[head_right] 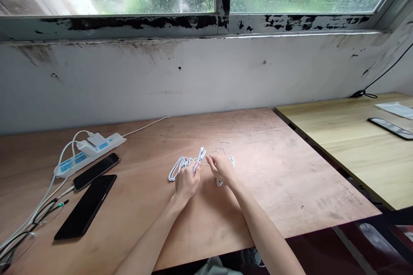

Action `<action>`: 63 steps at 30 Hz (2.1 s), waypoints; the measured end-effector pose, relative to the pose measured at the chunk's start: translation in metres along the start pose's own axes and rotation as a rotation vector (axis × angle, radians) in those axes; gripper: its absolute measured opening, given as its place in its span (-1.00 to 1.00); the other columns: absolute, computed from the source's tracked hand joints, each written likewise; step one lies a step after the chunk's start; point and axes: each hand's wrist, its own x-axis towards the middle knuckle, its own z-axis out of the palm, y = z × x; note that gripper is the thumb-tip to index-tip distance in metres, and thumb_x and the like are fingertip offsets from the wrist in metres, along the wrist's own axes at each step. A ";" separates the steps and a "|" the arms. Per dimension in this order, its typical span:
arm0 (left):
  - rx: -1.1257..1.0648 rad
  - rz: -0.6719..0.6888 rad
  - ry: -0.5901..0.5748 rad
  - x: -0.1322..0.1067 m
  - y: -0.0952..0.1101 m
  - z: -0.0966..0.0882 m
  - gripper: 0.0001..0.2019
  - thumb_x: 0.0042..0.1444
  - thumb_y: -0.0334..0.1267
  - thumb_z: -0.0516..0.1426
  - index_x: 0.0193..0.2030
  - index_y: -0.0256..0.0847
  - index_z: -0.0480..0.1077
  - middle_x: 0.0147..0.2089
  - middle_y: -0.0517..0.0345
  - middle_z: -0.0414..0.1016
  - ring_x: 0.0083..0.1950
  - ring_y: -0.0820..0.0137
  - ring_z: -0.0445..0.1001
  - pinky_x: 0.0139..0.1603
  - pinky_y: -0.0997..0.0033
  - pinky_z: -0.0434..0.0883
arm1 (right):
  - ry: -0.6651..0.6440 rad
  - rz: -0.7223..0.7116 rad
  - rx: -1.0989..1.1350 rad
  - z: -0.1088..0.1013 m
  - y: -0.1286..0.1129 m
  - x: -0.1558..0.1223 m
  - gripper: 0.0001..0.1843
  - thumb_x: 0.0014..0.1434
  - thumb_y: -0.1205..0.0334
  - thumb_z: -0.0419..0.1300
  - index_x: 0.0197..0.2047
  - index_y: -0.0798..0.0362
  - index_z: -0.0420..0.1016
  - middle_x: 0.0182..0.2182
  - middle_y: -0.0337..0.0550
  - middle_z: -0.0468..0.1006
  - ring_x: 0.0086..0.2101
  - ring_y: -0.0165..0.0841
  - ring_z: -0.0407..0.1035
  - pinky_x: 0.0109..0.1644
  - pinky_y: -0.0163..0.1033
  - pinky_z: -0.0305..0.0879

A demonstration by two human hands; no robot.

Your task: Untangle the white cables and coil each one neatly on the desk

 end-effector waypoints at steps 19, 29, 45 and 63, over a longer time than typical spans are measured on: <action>0.241 0.189 -0.195 -0.015 0.017 0.012 -0.54 0.23 -0.11 -0.22 -0.29 -0.25 0.44 -0.36 -0.08 0.49 -0.31 0.24 0.48 -0.35 0.36 0.25 | 0.199 0.115 -0.104 -0.003 0.008 0.001 -0.64 0.23 0.12 -0.09 -0.56 0.04 0.22 -0.61 -0.22 0.33 -0.58 -0.43 0.14 -0.47 -0.32 -0.11; 0.323 0.112 -0.038 -0.008 -0.010 -0.002 -0.79 0.09 -0.28 0.02 -0.14 -0.22 0.34 -0.10 -0.10 0.39 -0.05 0.12 0.36 -0.10 0.21 0.29 | 0.423 0.232 0.229 -0.013 0.012 0.003 -0.62 0.23 0.05 -0.10 -0.48 0.07 0.31 -0.65 -0.28 0.23 -0.61 -0.44 0.09 -0.51 -0.33 -0.05; 0.303 0.101 -0.097 -0.008 -0.007 -0.001 -0.67 0.03 -0.43 -0.01 -0.03 -0.22 0.30 -0.08 -0.11 0.38 -0.06 0.18 0.38 -0.04 0.23 0.26 | 0.437 0.260 0.468 -0.012 0.017 0.005 -0.62 0.19 -0.02 -0.07 -0.45 0.08 0.31 -0.63 -0.28 0.21 -0.61 -0.45 0.08 -0.56 -0.34 0.00; 0.095 0.025 -0.109 -0.002 -0.008 -0.006 -0.80 0.05 -0.37 0.02 -0.18 -0.14 0.37 -0.35 0.10 0.52 -0.28 0.31 0.50 -0.33 0.45 0.26 | 0.418 0.181 0.340 -0.010 0.008 0.002 -0.63 0.20 0.01 -0.07 -0.48 0.06 0.32 -0.66 -0.30 0.22 -0.62 -0.44 0.08 -0.52 -0.32 -0.02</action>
